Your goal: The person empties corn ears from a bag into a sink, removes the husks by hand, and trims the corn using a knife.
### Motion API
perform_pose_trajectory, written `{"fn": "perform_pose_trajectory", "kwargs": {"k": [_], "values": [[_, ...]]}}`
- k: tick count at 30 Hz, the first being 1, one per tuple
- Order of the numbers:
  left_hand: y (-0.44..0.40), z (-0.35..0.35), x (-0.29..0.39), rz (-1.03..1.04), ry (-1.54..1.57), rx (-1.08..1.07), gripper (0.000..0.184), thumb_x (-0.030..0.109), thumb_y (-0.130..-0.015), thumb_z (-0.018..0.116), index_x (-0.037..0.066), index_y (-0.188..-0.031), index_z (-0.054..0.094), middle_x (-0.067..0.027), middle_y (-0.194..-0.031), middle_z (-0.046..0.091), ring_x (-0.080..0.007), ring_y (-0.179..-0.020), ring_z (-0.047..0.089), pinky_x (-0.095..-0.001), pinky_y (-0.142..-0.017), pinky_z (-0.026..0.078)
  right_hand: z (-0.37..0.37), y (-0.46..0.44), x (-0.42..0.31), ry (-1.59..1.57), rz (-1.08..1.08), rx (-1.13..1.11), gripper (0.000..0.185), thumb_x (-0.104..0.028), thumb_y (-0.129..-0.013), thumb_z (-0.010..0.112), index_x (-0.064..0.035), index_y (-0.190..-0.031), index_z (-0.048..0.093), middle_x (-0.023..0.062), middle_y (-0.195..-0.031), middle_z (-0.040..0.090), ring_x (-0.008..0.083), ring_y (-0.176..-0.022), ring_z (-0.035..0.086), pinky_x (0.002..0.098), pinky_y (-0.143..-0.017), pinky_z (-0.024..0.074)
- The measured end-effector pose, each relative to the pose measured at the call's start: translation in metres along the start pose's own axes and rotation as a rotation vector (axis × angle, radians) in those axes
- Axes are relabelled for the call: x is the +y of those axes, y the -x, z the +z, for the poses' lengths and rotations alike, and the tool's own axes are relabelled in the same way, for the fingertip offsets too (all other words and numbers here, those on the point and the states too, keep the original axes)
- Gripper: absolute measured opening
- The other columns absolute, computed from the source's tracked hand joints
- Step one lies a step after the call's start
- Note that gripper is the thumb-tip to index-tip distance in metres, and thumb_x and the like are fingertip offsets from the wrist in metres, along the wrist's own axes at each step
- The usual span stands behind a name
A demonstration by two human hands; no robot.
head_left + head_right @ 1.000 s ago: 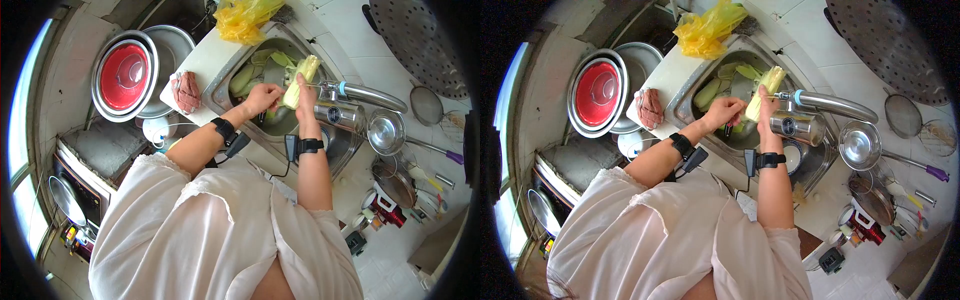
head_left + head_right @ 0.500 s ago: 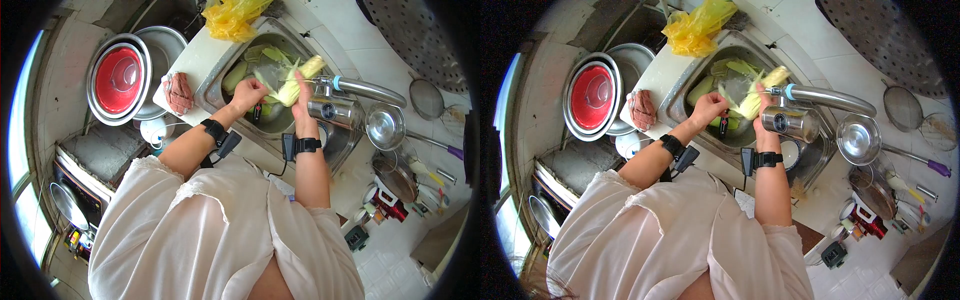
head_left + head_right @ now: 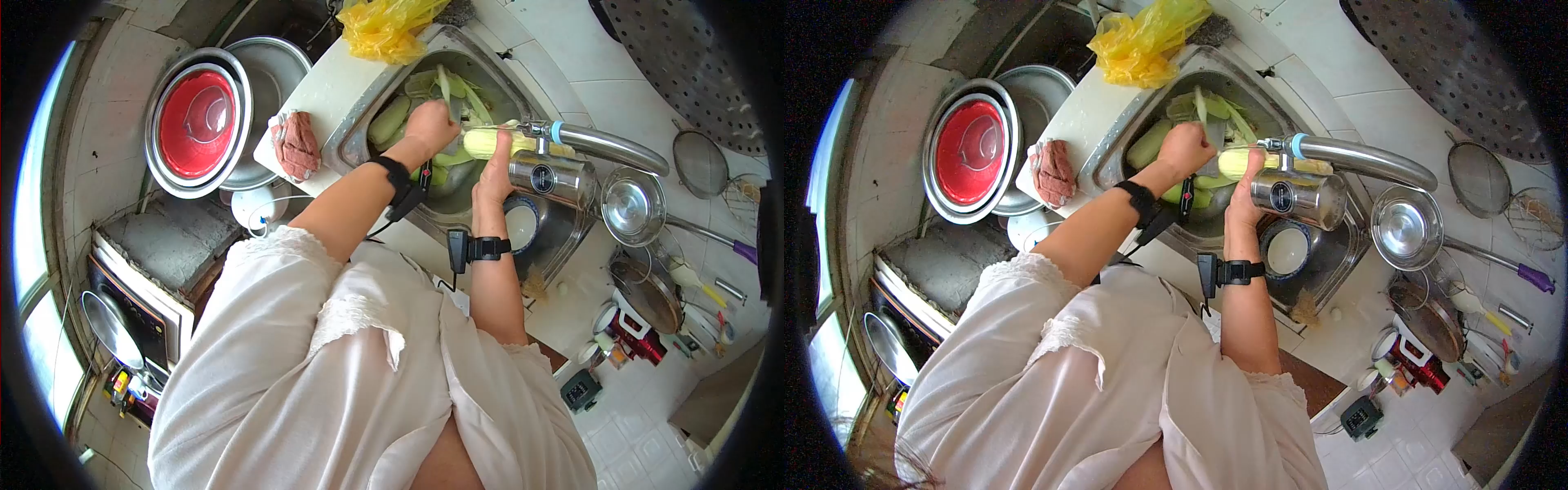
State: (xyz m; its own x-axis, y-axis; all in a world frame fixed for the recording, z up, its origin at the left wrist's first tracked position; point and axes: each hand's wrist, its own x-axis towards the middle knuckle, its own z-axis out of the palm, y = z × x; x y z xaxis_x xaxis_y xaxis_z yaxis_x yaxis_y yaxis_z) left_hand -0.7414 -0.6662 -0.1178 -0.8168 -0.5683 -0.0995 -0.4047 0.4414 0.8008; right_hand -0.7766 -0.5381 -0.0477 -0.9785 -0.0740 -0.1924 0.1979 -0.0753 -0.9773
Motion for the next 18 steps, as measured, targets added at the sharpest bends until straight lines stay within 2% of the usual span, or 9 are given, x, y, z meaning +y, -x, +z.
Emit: {"fn": "perform_pose_trajectory", "kwargs": {"k": [5, 7, 8, 9, 11, 12, 13, 16, 18], "values": [[-0.014, 0.014, -0.002, -0.083, -0.124, 0.060, 0.030, 0.025, -0.081, 0.072, -0.005, -0.084, 0.071, -0.0244, -0.083, 0.072, -0.0400, -0.083, 0.072, -0.0451, -0.080, 0.059, -0.002, -0.003, 0.000, 0.069, -0.230, 0.197, 0.055, -0.020, -0.088, 0.081, -0.0018, -0.135, 0.058, 0.0078, -0.126, 0.064, 0.0194, -0.110, 0.063, 0.0359, -0.098, 0.0524], [-0.025, -0.004, -0.036, -0.547, 0.205, -0.211, 0.041, 0.031, -0.086, 0.071, -0.009, -0.093, 0.073, -0.0235, -0.090, 0.075, -0.0323, -0.091, 0.075, -0.0402, -0.083, 0.059, -0.008, 0.000, -0.028, -0.177, -0.121, 0.100, 0.046, -0.019, -0.090, 0.080, -0.0020, -0.128, 0.061, 0.0077, -0.119, 0.066, 0.0200, -0.102, 0.065, 0.0359, -0.089, 0.0566], [-0.029, -0.012, -0.051, -0.573, 0.326, -0.362, 0.064, 0.045, -0.092, 0.071, -0.013, -0.116, 0.068, -0.0273, -0.117, 0.072, -0.0278, -0.106, 0.074, -0.0383, -0.085, 0.060, -0.013, -0.003, -0.035, -0.287, -0.096, 0.064, 0.041, -0.021, -0.091, 0.080, -0.0023, -0.123, 0.064, 0.0073, -0.114, 0.067, 0.0197, -0.098, 0.066, 0.0358, -0.087, 0.0573], [-0.025, -0.012, -0.045, -0.574, 0.316, -0.374, 0.064, 0.045, -0.092, 0.071, -0.013, -0.116, 0.068, -0.0273, -0.117, 0.072, -0.0278, -0.106, 0.074, -0.0383, -0.085, 0.060, -0.025, -0.007, -0.036, -0.237, -0.058, -0.009, 0.039, -0.022, -0.090, 0.081, -0.0029, -0.120, 0.065, 0.0068, -0.111, 0.067, 0.0192, -0.097, 0.066, 0.0354, -0.088, 0.0566], [-0.013, -0.017, -0.018, -0.549, 0.442, -0.317, 0.083, 0.057, -0.092, 0.070, -0.011, -0.137, 0.055, -0.0277, -0.137, 0.062, -0.0282, -0.117, 0.068, -0.0388, -0.091, 0.058, -0.044, -0.029, -0.022, 0.038, 0.079, -0.155, 0.038, -0.024, -0.089, 0.082, -0.0035, -0.118, 0.068, 0.0069, -0.110, 0.069, 0.0184, -0.098, 0.066, 0.0342, -0.091, 0.0545], [-0.014, -0.021, -0.006, -0.465, 0.285, -0.361, 0.094, 0.064, -0.092, 0.068, -0.006, -0.150, 0.043, -0.0233, -0.143, 0.056, -0.0282, -0.121, 0.063, -0.0390, -0.098, 0.054, -0.031, -0.024, -0.038, 0.233, 0.172, -0.194, 0.046, -0.026, -0.088, 0.084, -0.0028, -0.124, 0.066, 0.0081, -0.115, 0.068, 0.0183, -0.103, 0.065, 0.0339, -0.094, 0.0522], [-0.016, -0.027, 0.003, -0.457, 0.288, -0.359, 0.094, 0.064, -0.092, 0.068, -0.006, -0.150, 0.043, -0.0233, -0.143, 0.056, -0.0282, -0.121, 0.063, -0.0390, -0.098, 0.054, -0.025, -0.022, -0.038, 0.386, 0.035, -0.224, 0.057, -0.026, -0.087, 0.084, -0.0006, -0.132, 0.060, 0.0101, -0.124, 0.065, 0.0200, -0.111, 0.063, 0.0358, -0.097, 0.0508], [0.002, -0.036, 0.020, -0.483, 0.704, -0.529, 0.089, 0.064, -0.094, 0.066, -0.001, -0.150, 0.044, -0.0180, -0.138, 0.060, -0.0250, -0.120, 0.061, -0.0391, -0.103, 0.051, -0.013, -0.016, -0.017, 0.387, 0.107, -0.313, 0.070, -0.038, -0.091, 0.080, 0.0000, -0.143, 0.052, 0.0124, -0.133, 0.062, 0.0224, -0.120, 0.060, 0.0382, -0.102, 0.0479], [0.017, -0.038, 0.038, -0.495, 1.302, -0.867, 0.082, 0.063, -0.096, 0.065, 0.002, -0.148, 0.046, -0.0150, -0.138, 0.059, -0.0246, -0.117, 0.063, -0.0403, -0.102, 0.053, -0.001, -0.021, 0.001, 0.321, 0.234, -0.250, 0.067, -0.045, -0.097, 0.072, -0.0004, -0.143, 0.053, 0.0146, -0.141, 0.058, 0.0251, -0.128, 0.055, 0.0400, -0.108, 0.0446]]}}
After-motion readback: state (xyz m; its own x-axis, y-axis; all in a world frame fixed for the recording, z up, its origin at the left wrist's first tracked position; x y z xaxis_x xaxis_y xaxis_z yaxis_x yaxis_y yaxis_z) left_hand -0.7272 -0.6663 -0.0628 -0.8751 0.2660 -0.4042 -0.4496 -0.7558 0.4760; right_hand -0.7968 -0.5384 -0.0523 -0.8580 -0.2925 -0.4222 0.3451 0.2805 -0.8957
